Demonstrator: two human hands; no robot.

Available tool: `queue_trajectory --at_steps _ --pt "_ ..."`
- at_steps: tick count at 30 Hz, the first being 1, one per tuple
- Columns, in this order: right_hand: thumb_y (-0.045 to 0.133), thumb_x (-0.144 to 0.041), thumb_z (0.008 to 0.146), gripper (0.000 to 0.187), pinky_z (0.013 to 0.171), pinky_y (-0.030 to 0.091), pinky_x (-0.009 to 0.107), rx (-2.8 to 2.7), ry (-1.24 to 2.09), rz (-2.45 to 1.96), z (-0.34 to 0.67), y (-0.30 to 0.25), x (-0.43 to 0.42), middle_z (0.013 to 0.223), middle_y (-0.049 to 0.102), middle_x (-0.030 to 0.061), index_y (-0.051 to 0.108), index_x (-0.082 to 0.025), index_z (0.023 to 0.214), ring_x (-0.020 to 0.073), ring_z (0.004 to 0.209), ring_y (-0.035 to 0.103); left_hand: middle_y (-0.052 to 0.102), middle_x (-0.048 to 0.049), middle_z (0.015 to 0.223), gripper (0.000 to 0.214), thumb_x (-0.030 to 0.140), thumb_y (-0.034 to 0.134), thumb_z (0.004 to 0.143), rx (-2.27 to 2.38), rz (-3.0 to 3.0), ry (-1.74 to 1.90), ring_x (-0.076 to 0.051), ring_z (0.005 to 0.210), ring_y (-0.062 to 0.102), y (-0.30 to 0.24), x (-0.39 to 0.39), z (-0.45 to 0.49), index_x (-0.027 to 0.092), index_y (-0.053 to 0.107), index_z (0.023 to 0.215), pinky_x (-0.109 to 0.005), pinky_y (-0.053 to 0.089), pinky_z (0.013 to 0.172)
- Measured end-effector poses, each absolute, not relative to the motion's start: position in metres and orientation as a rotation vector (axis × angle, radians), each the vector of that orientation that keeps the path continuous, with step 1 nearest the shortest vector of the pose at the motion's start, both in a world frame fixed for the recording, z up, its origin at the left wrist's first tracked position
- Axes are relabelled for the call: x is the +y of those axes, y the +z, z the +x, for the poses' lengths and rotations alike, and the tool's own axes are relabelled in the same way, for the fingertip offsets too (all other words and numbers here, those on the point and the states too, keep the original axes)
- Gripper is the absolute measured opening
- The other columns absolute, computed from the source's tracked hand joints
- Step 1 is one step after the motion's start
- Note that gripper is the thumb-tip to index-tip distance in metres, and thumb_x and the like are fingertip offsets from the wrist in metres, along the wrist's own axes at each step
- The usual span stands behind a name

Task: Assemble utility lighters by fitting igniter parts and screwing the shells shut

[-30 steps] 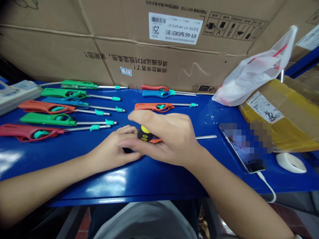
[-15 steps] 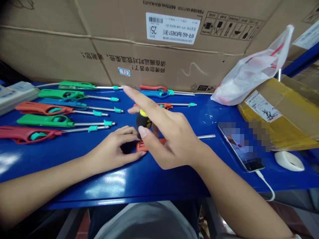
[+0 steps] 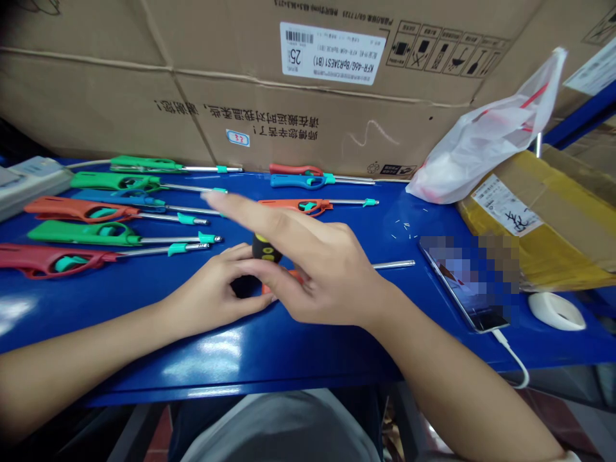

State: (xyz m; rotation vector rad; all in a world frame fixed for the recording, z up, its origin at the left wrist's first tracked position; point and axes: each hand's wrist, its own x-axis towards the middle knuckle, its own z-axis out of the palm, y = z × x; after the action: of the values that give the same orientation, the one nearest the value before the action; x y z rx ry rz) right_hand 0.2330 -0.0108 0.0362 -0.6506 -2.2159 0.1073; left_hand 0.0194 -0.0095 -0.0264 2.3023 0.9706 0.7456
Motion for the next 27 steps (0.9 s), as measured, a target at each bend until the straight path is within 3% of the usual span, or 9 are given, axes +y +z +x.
queue_trajectory --at_steps 3,7,9,14,16,19,24,27 --pt "0.069 -0.036 0.095 0.04 0.083 0.064 0.028 -2.152 -0.058 -0.643 0.2329 0.0355 -0.009 0.121 0.076 0.0038 0.061 -0.024 0.132 0.0164 0.089 0.077 0.064 -0.002 0.093 0.017 0.022 0.075 0.084 0.972 2.315 0.732 -0.02 0.088 0.06 -0.027 -0.0092 0.0187 0.019 0.072 0.101 -0.037 0.048 0.086" --pt "0.045 -0.029 0.105 0.049 0.085 0.065 0.031 -2.217 0.126 -0.654 0.2371 0.0371 -0.0093 0.133 0.071 0.0072 0.041 -0.022 0.153 0.0184 0.105 0.075 0.064 -0.0018 0.094 0.023 0.026 0.075 0.087 0.952 2.309 0.729 -0.02 0.091 0.059 -0.0266 -0.0085 0.0177 0.021 0.073 0.109 -0.038 0.047 0.09" --pt "0.045 -0.026 0.104 0.052 0.088 0.064 0.032 -2.241 0.186 -0.661 0.2383 0.0371 -0.0096 0.131 0.071 0.0063 0.037 -0.023 0.156 0.0182 0.106 0.074 0.063 -0.002 0.095 0.02 0.026 0.075 0.087 0.956 2.307 0.725 -0.019 0.09 0.059 -0.0259 -0.0088 0.0177 0.021 0.073 0.107 -0.038 0.047 0.089" --pt "0.067 -0.037 0.096 0.038 0.086 0.063 0.028 -2.176 -0.096 -0.632 0.2352 0.0347 -0.0084 0.117 0.077 0.0045 0.061 -0.025 0.131 0.019 0.097 0.076 0.062 -0.0007 0.09 0.013 0.021 0.076 0.084 0.968 2.32 0.731 -0.018 0.087 0.058 -0.0248 -0.01 0.0187 0.021 0.073 0.097 -0.036 0.047 0.086" --pt "0.057 -0.036 0.102 0.041 0.089 0.063 0.03 -2.203 0.005 -0.651 0.2354 0.0346 -0.0087 0.126 0.073 0.0068 0.055 -0.022 0.14 0.0194 0.102 0.075 0.063 -0.0012 0.092 0.017 0.023 0.076 0.085 0.971 2.317 0.726 -0.019 0.088 0.059 -0.0251 -0.0101 0.0188 0.021 0.073 0.101 -0.037 0.048 0.088" --pt "0.04 -0.026 0.106 0.052 0.096 0.061 0.035 -2.264 0.248 -0.68 0.2377 0.0349 -0.01 0.14 0.065 0.0088 0.034 -0.021 0.157 0.0197 0.114 0.071 0.065 -0.0026 0.095 0.022 0.027 0.074 0.087 0.973 2.311 0.723 -0.02 0.091 0.06 -0.0258 -0.0099 0.0186 0.021 0.073 0.108 -0.039 0.048 0.09" --pt "0.067 -0.037 0.096 0.043 0.082 0.063 0.027 -2.202 -0.035 -0.651 0.2372 0.0326 -0.0085 0.117 0.076 0.0029 0.058 -0.027 0.137 0.0165 0.088 0.076 0.066 -0.0041 0.098 0.018 0.024 0.073 0.086 0.972 2.299 0.703 -0.022 0.093 0.061 -0.026 -0.0092 0.0183 0.022 0.073 0.104 -0.04 0.05 0.09" --pt "0.06 -0.035 0.1 0.049 0.08 0.063 0.027 -2.22 -0.016 -0.613 0.2359 0.033 -0.0091 0.123 0.074 0.0059 0.049 -0.023 0.146 0.0173 0.094 0.076 0.066 -0.0038 0.099 0.016 0.026 0.073 0.086 0.978 2.3 0.699 -0.022 0.094 0.062 -0.0255 -0.0091 0.0185 0.023 0.073 0.102 -0.041 0.051 0.09"
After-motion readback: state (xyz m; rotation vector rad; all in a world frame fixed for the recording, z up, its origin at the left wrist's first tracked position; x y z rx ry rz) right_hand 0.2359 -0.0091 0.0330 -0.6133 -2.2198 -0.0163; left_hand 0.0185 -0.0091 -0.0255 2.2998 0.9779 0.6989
